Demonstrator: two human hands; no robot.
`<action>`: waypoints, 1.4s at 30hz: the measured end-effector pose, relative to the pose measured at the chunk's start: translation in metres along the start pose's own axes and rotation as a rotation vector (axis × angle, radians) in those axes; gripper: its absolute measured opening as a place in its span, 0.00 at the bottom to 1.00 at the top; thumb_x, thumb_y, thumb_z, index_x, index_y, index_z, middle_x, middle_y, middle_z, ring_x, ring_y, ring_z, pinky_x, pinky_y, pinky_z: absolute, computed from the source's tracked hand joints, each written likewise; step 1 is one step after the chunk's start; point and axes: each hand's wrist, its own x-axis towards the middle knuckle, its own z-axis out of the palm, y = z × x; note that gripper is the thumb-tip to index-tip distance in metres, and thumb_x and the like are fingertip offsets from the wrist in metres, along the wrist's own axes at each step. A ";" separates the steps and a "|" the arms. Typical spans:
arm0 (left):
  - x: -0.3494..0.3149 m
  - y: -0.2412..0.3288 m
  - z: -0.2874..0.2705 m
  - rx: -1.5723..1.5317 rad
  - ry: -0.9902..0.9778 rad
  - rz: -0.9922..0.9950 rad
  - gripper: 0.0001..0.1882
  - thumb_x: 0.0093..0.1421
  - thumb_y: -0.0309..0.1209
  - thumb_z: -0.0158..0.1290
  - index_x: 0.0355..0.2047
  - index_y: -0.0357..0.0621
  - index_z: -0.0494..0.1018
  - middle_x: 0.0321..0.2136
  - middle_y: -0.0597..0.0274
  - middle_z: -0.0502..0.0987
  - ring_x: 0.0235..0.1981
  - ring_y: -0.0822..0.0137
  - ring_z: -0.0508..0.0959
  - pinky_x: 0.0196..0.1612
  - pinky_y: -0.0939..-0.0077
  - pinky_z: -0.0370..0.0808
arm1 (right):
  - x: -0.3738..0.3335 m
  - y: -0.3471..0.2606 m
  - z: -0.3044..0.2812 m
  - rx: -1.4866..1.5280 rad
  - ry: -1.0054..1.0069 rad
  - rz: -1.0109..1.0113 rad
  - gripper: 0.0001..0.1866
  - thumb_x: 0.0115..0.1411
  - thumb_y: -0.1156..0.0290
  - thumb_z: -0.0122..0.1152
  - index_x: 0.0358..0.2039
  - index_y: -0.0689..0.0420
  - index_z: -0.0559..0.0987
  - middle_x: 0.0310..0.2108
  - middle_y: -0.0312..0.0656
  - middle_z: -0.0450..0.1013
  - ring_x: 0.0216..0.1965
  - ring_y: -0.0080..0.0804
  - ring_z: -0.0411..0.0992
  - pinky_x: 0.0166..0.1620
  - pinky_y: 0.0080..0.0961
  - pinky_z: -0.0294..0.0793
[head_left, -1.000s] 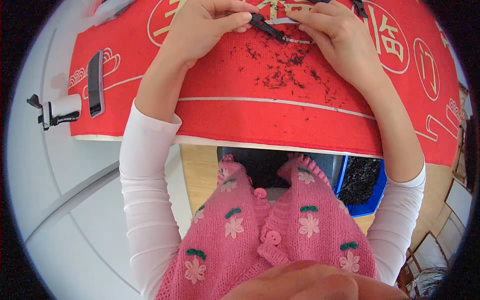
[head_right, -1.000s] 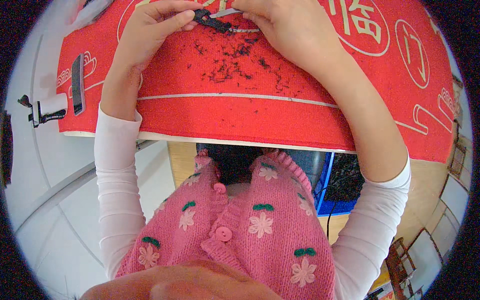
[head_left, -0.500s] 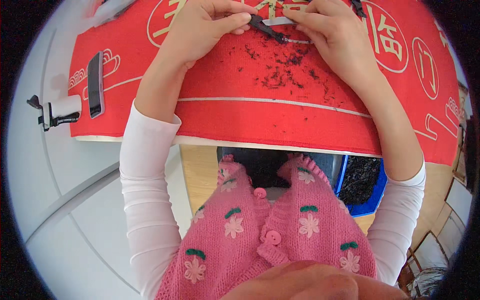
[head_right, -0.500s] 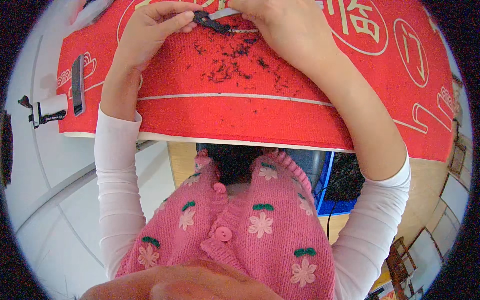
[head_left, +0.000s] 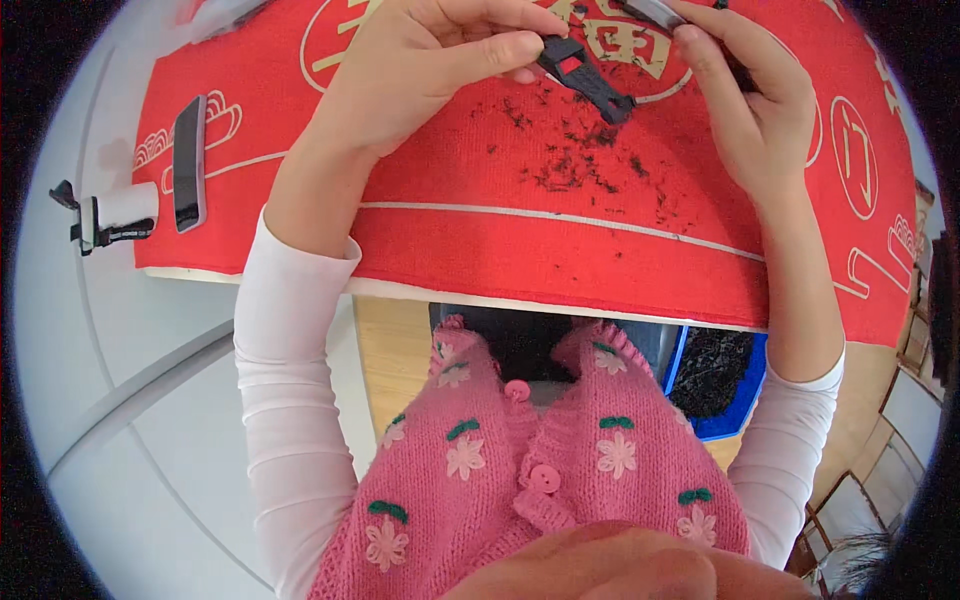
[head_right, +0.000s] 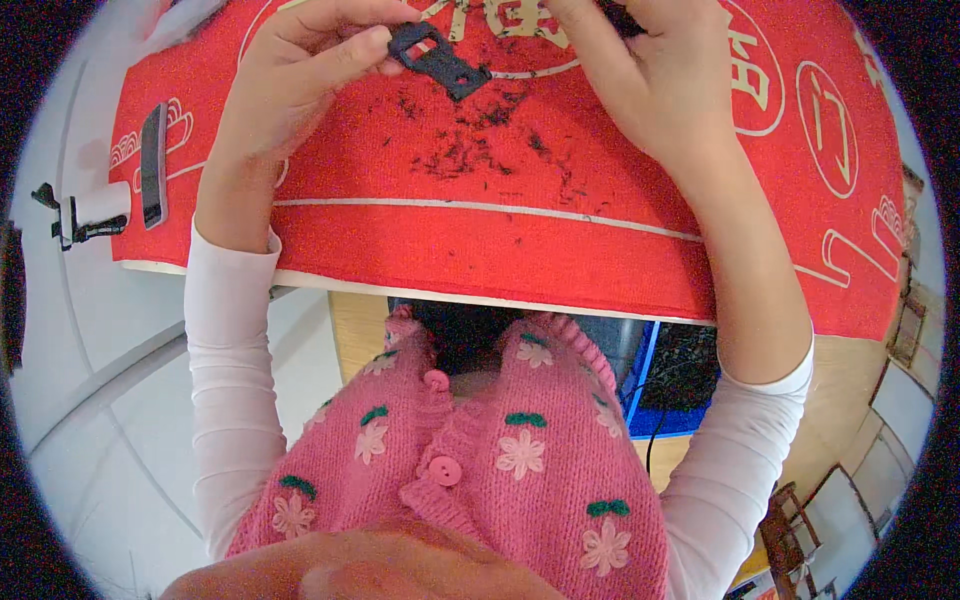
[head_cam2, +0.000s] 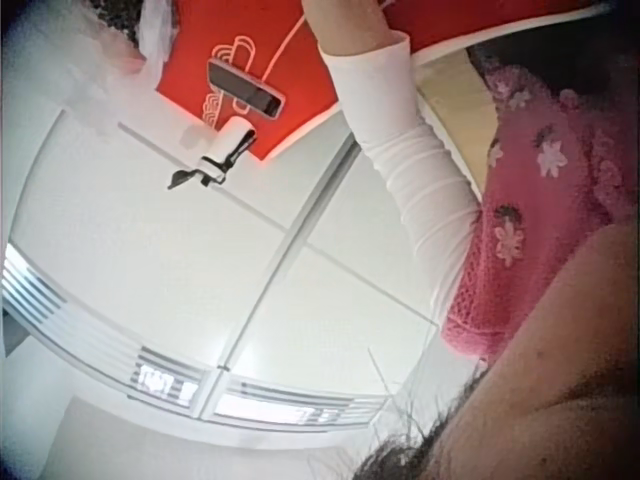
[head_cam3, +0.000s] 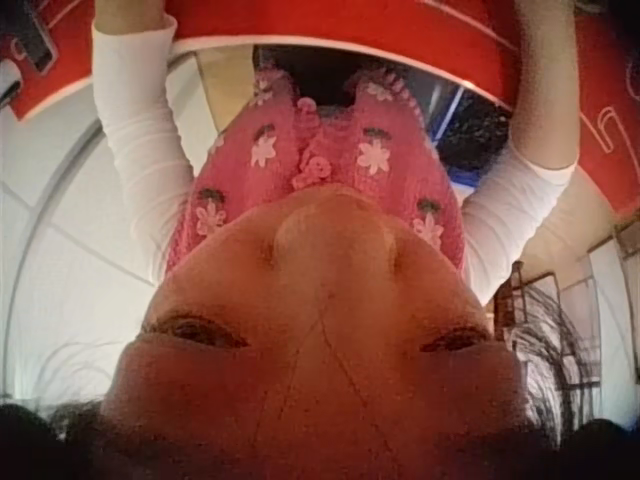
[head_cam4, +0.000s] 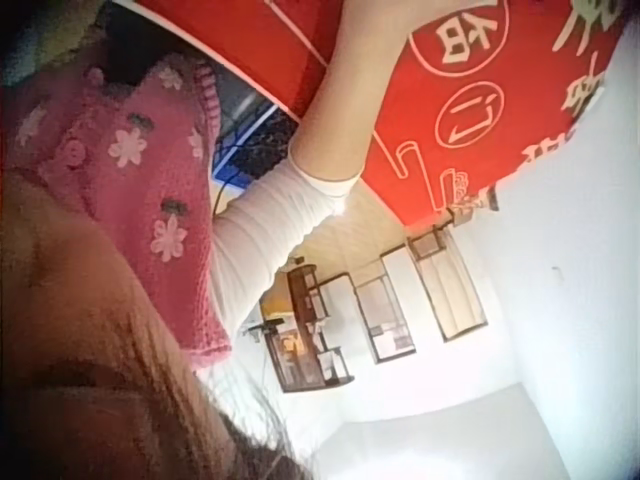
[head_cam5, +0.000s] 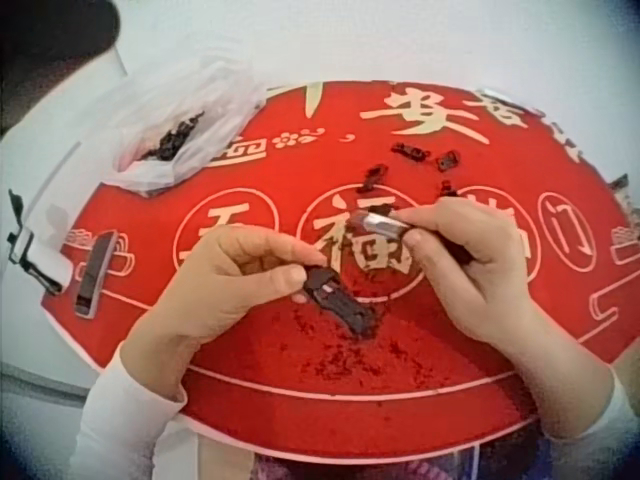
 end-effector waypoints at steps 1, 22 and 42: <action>-0.001 0.001 0.000 -0.024 -0.002 0.008 0.10 0.51 0.19 0.50 0.35 0.37 0.74 0.27 0.59 0.76 0.23 0.78 0.71 0.29 0.94 0.67 | 0.000 -0.001 0.000 0.000 0.007 -0.007 0.07 0.49 0.82 0.51 0.30 0.66 0.76 0.19 0.40 0.70 0.18 0.24 0.62 0.23 0.15 0.61; 0.001 -0.005 -0.002 -0.137 -0.010 0.136 0.12 0.48 0.15 0.51 0.35 0.36 0.73 0.32 0.55 0.76 0.27 0.76 0.73 0.34 0.92 0.71 | -0.001 0.000 0.003 0.138 0.044 0.270 0.05 0.49 0.80 0.54 0.28 0.66 0.76 0.19 0.38 0.70 0.18 0.22 0.62 0.23 0.13 0.61; -0.006 0.008 -0.009 0.031 0.035 0.116 0.13 0.46 0.17 0.54 0.35 0.34 0.73 0.26 0.58 0.76 0.29 0.73 0.76 0.34 0.88 0.72 | 0.007 -0.009 -0.006 -0.055 0.000 0.180 0.08 0.52 0.73 0.55 0.32 0.63 0.77 0.20 0.35 0.71 0.19 0.22 0.63 0.23 0.13 0.60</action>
